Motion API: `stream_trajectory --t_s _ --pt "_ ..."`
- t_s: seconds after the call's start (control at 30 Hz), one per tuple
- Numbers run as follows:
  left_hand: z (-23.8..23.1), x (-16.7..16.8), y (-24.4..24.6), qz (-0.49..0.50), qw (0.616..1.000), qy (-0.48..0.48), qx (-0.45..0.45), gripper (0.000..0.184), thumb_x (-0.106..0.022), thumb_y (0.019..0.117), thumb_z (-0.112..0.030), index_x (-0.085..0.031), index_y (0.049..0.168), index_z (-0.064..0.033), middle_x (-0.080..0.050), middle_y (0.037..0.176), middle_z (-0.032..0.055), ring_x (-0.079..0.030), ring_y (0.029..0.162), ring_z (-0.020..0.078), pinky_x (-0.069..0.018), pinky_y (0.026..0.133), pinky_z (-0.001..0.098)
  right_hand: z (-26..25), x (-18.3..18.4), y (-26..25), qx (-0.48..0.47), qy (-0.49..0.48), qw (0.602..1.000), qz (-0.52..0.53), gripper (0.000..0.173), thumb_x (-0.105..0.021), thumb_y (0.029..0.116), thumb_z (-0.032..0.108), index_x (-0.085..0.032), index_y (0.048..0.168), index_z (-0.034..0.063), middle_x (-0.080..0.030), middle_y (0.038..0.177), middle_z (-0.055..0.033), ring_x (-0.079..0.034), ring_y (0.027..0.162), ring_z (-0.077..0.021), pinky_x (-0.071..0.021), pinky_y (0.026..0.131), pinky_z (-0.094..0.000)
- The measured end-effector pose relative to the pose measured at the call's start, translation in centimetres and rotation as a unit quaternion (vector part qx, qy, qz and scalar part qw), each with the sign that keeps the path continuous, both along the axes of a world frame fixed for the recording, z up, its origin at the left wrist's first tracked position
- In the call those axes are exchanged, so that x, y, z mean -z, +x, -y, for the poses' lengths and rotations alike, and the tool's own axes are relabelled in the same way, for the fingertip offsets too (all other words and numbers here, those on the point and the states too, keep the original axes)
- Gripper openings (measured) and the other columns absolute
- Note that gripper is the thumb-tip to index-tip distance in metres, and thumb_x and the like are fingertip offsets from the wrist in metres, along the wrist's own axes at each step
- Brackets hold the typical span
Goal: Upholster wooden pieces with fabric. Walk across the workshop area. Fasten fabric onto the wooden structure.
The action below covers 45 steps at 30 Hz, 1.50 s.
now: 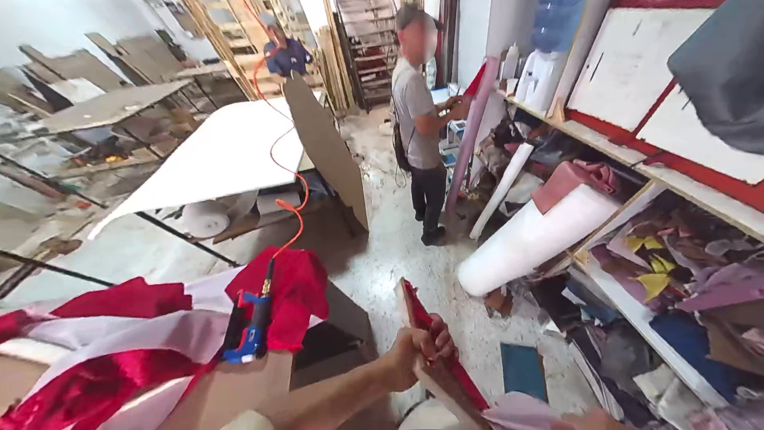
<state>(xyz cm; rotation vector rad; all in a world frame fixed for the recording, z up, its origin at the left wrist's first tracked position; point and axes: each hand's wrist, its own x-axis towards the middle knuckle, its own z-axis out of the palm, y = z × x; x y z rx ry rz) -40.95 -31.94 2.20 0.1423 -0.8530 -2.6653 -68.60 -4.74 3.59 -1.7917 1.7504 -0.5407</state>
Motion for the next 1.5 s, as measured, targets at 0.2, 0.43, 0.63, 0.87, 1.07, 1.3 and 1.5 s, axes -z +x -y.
stream_trajectory --t_s 0.2,0.43,0.63,0.87,1.07,1.3,1.5 --pt "3.4 -2.6 -2.6 -0.001 0.995 -0.046 -0.089 0.024 -0.077 0.0735 -0.022 -0.069 0.096 -0.0200 -0.064 0.078 -0.0018 -0.065 0.075 0.0149 -0.0552 0.077 0.0389 6.6 -1.4 2.4 0.098 -0.196 0.968 -0.125 0.039 -0.066 0.0984 0.043 -0.074 0.103 0.0058 -0.071 0.095 -0.0133 -0.071 0.087 -0.0277 -0.0610 0.072 -0.0461" --pt "2.6 -5.9 -6.3 0.153 0.984 -0.055 -0.065 0.025 -0.066 0.0918 -0.031 -0.063 0.106 -0.0096 -0.065 0.080 0.0037 -0.065 0.072 0.0169 -0.0585 0.072 0.0395 10.5 1.6 13.0 0.190 -0.233 0.954 -0.020 0.038 -0.071 0.0941 0.037 -0.072 0.117 0.0066 -0.072 0.111 -0.0120 -0.071 0.104 -0.0256 -0.0621 0.087 -0.0399" --pt "3.0 -1.4 -7.2 0.247 0.962 0.021 -0.117 0.047 -0.039 0.1066 -0.048 -0.060 0.117 -0.0074 -0.069 0.088 0.0117 -0.070 0.076 0.0254 -0.0608 0.069 0.0460 10.5 3.4 12.6 0.239 -0.068 0.948 0.197 0.030 -0.072 0.0951 0.030 -0.068 0.091 0.0008 -0.067 0.087 -0.0135 -0.068 0.080 -0.0255 -0.0584 0.076 -0.0437" --pt "-2.7 4.9 -6.0 0.246 0.953 -0.130 -0.119 0.073 -0.077 0.0865 -0.045 -0.047 0.135 -0.0002 -0.070 0.108 0.0160 -0.072 0.088 0.0255 -0.0625 0.078 0.0434 10.1 5.2 11.9 0.260 0.014 0.932 0.253 0.035 -0.065 0.1004 0.030 -0.068 0.114 -0.0019 -0.067 0.114 -0.0200 -0.068 0.104 -0.0330 -0.0553 0.096 -0.0514" --pt "-3.9 3.2 -6.6 0.318 0.921 -0.164 -0.154 0.064 -0.068 0.0744 0.000 -0.043 0.133 0.0045 -0.069 0.104 0.0183 -0.071 0.080 0.0259 -0.0622 0.068 0.0426 8.7 5.4 11.9 0.235 0.066 0.931 0.272 0.036 -0.063 0.1009 0.033 -0.061 0.127 0.0077 -0.071 0.100 -0.0126 -0.071 0.094 -0.0272 -0.0576 0.086 -0.0514" --pt "-4.5 0.6 -3.8 0.245 0.933 -0.261 -0.030 0.055 -0.075 0.0730 -0.008 -0.055 0.124 0.0001 -0.071 0.088 0.0098 -0.070 0.074 0.0201 -0.0607 0.068 0.0382 5.7 2.0 10.9 -0.031 -0.029 0.999 -0.011 0.021 -0.063 0.0959 0.018 -0.066 0.079 0.0062 -0.062 0.065 -0.0143 -0.066 0.062 -0.0358 -0.0522 0.055 -0.0565" --pt "-3.5 -7.6 -3.4 -0.035 0.977 -0.208 0.015 0.058 -0.082 0.0802 -0.027 -0.057 0.132 -0.0180 -0.064 0.091 0.0004 -0.062 0.073 0.0144 -0.0550 0.067 0.0338 5.5 -5.5 9.8 -0.077 -0.291 0.946 -0.121 0.013 -0.057 0.0993 0.025 -0.065 0.091 0.0177 -0.050 0.054 0.0023 -0.052 0.043 -0.0162 -0.0426 0.038 -0.0353"
